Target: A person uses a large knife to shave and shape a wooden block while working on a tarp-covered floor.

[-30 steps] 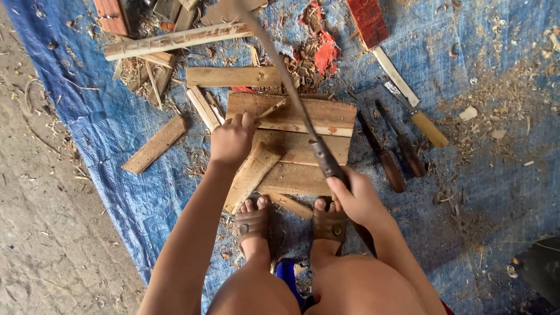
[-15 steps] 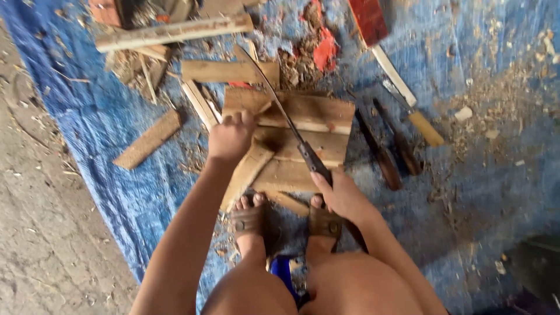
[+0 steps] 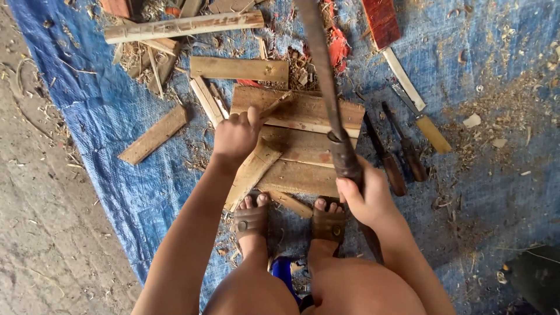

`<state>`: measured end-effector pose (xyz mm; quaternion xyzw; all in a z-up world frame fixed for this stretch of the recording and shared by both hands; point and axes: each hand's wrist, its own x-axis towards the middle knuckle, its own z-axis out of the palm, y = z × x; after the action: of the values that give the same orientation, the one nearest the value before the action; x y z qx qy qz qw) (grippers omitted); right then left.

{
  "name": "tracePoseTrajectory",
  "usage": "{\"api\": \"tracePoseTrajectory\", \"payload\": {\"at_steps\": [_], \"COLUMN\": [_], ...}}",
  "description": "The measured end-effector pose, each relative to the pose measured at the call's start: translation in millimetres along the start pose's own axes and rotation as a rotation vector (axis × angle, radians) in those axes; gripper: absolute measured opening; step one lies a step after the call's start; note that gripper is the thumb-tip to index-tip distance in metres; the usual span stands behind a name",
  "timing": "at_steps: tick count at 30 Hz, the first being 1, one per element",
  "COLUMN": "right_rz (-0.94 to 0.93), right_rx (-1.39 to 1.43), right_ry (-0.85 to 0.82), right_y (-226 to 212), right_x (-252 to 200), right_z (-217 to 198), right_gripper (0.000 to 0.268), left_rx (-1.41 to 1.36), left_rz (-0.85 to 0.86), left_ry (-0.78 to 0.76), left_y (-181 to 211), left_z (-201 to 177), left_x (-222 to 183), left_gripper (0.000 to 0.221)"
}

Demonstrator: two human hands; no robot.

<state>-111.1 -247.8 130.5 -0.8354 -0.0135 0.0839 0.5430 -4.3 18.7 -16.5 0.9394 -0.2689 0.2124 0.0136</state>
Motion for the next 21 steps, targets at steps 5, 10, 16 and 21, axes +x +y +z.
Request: {"api": "tracePoseTrajectory", "payload": {"at_steps": [5,10,16,21], "right_rz": [0.414,0.795,0.698,0.777], "right_rx": [-0.08,-0.14,0.103,0.421], "right_ry": [-0.15,-0.336,-0.366,-0.295], "right_y": [31.0,13.2,58.0,103.0], "right_x": [-11.6,-3.6,-13.7,-27.2], "right_z": [13.5,22.3,27.1,31.1], "right_gripper": [0.037,0.056,0.052,0.054], "left_rx": [0.036,0.019,0.001,-0.008], "left_rz": [0.046,0.004,0.053,0.031], "left_ry": [0.009,-0.003,0.03,-0.02], "left_y": [2.9,8.1,9.6,13.2], "left_z": [8.9,0.3,10.3,12.8], "left_x": [-6.5,-5.0,-2.2,-6.8], "left_gripper": [0.015,0.013,0.011,0.009]}}
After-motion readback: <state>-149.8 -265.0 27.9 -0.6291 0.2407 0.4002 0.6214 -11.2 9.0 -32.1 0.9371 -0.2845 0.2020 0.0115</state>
